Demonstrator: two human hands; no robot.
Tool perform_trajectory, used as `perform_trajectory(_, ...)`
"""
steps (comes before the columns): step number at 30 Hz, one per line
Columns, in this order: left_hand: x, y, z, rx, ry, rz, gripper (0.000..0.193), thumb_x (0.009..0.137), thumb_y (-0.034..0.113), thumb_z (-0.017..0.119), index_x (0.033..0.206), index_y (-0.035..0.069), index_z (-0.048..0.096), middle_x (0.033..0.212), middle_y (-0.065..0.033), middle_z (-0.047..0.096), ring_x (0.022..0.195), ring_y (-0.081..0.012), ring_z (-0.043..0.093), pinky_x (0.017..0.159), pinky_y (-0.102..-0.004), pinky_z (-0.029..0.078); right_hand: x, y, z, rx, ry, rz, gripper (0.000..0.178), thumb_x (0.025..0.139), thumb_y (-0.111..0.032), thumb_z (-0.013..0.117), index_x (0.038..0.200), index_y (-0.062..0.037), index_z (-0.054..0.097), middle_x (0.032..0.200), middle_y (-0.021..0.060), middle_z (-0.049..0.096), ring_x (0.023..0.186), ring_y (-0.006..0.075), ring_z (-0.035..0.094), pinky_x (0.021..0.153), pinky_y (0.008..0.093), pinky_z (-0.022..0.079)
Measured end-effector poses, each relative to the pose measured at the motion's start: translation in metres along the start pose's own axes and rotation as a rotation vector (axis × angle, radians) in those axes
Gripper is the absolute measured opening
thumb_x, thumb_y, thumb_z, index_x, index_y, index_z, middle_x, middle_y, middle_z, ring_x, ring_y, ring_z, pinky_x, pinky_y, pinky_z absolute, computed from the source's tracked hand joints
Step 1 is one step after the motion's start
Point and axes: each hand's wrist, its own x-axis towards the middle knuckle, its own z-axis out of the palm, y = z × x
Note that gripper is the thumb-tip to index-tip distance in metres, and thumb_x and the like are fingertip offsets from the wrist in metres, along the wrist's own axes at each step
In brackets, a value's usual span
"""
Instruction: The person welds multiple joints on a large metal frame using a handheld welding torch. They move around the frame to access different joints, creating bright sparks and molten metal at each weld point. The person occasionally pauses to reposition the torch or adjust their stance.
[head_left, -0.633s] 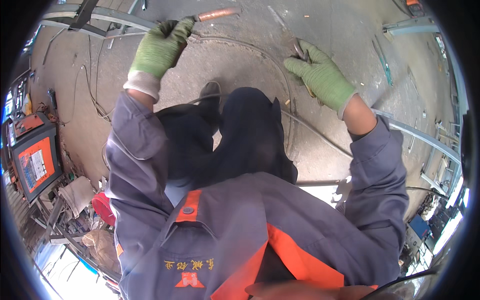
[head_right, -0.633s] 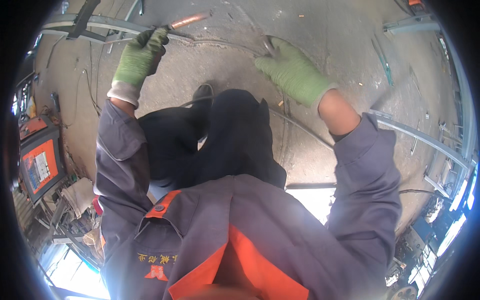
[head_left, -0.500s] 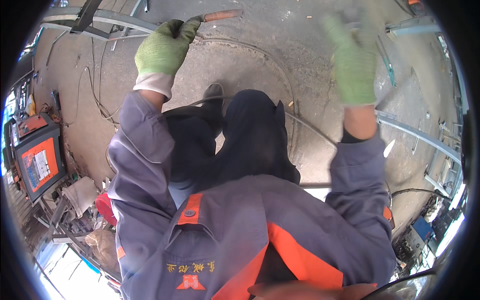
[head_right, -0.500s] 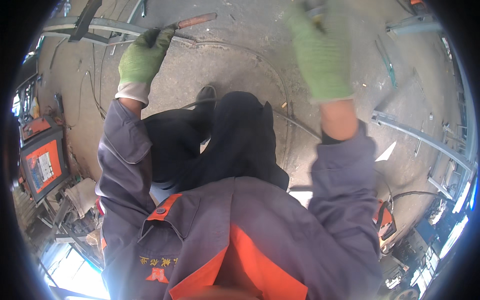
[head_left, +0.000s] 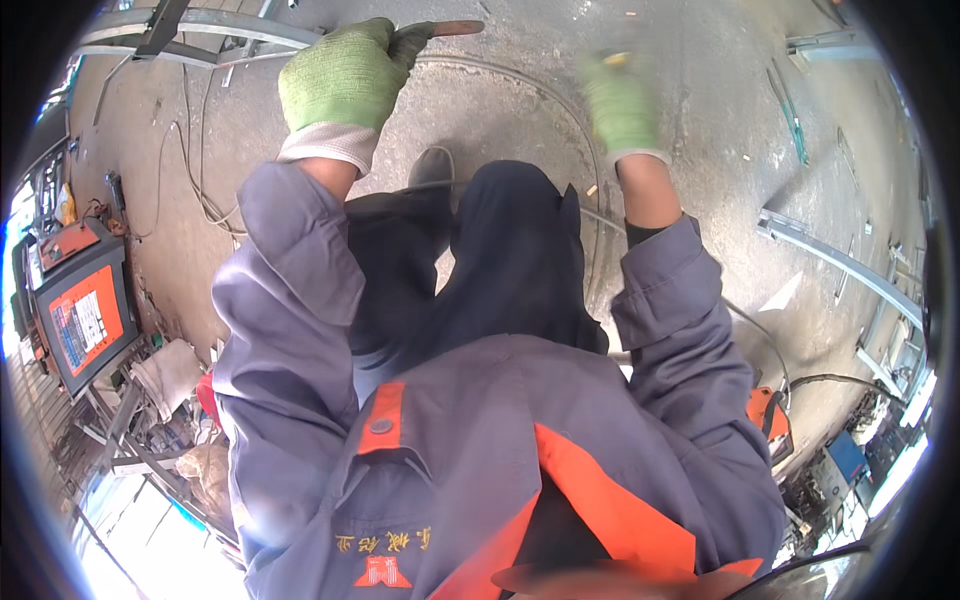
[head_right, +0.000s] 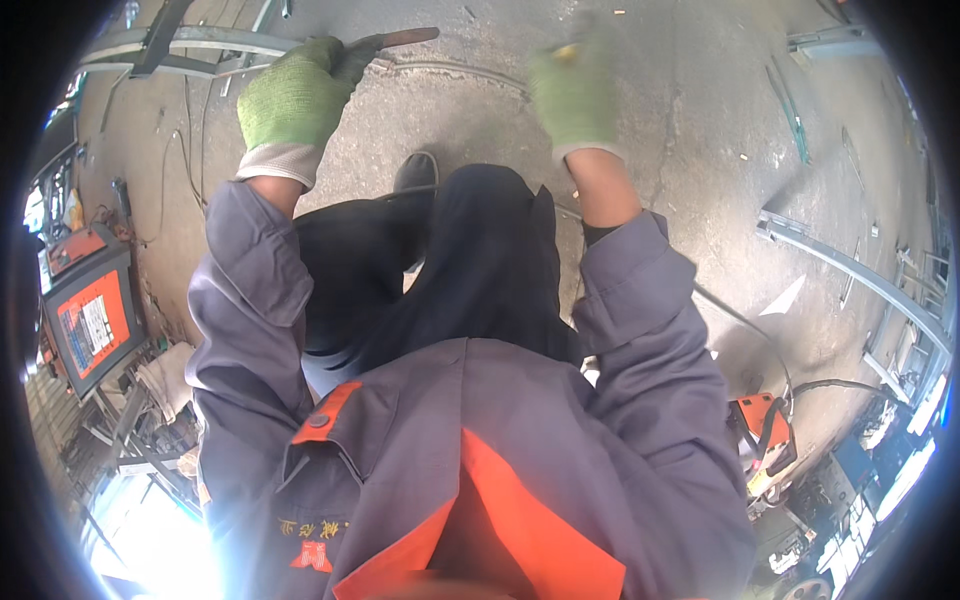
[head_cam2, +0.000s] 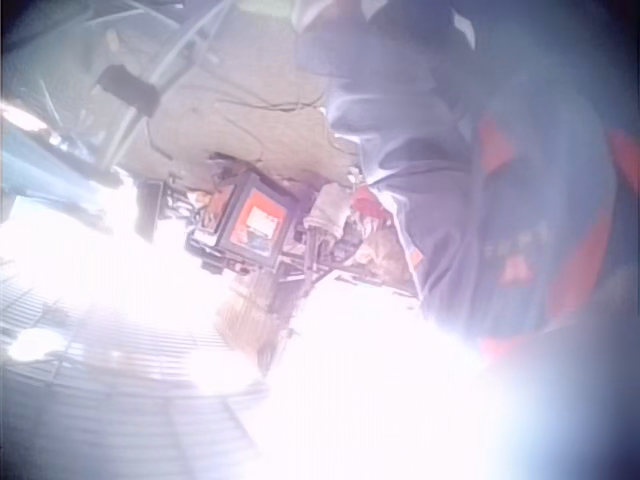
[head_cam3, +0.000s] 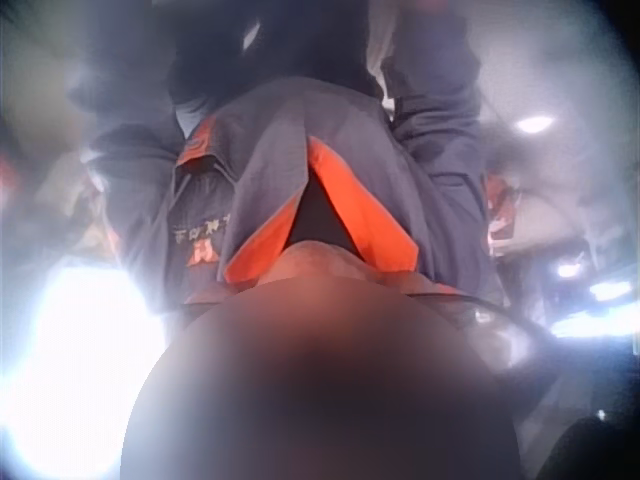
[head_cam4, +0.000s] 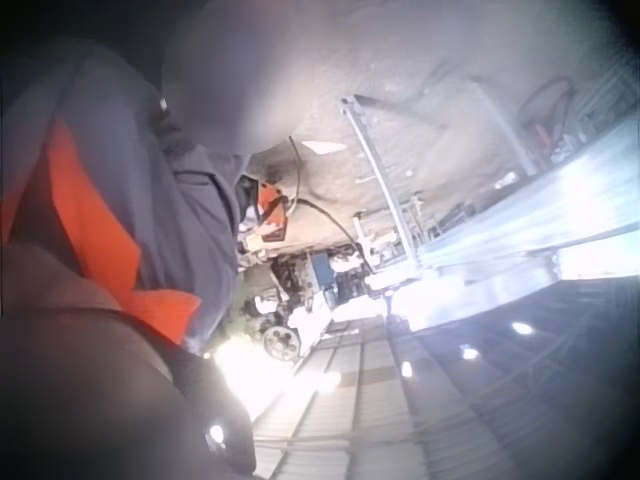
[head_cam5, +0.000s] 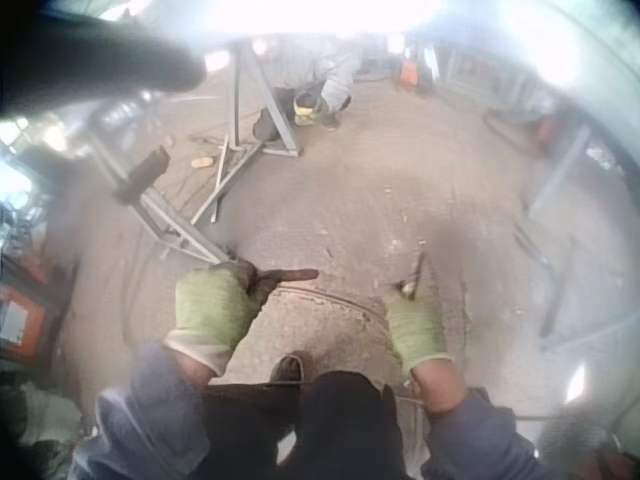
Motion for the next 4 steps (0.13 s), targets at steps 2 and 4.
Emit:
perform_trajectory(2,-0.005,0.009,0.007,0.093,-0.006,0.052,0.057,0.104,0.067,0.064,0.102,0.013,0.081,0.097,-0.0146,0.08,0.092,-0.0378,0.077,0.079,-0.052,0.058,0.0,0.011,-0.003,-0.043,-0.107,0.017,0.086,0.097,-0.028,0.077,0.172,-0.0167,0.038,0.158,0.0281,0.061,0.148,0.0391,0.06,0.12,0.0514,0.051)
perform_trajectory(4,-0.008,0.011,0.008,0.165,-0.057,0.075,0.062,0.105,0.07,0.062,0.103,0.011,0.081,0.099,-0.0136,0.081,0.097,-0.0358,0.078,0.082,-0.0516,0.059,0.014,0.024,0.023,-0.818,-0.603,-0.133,0.097,0.096,-0.028,0.08,0.177,-0.0216,0.027,0.164,0.0236,0.058,0.148,0.036,0.062,0.117,0.0533,0.055)
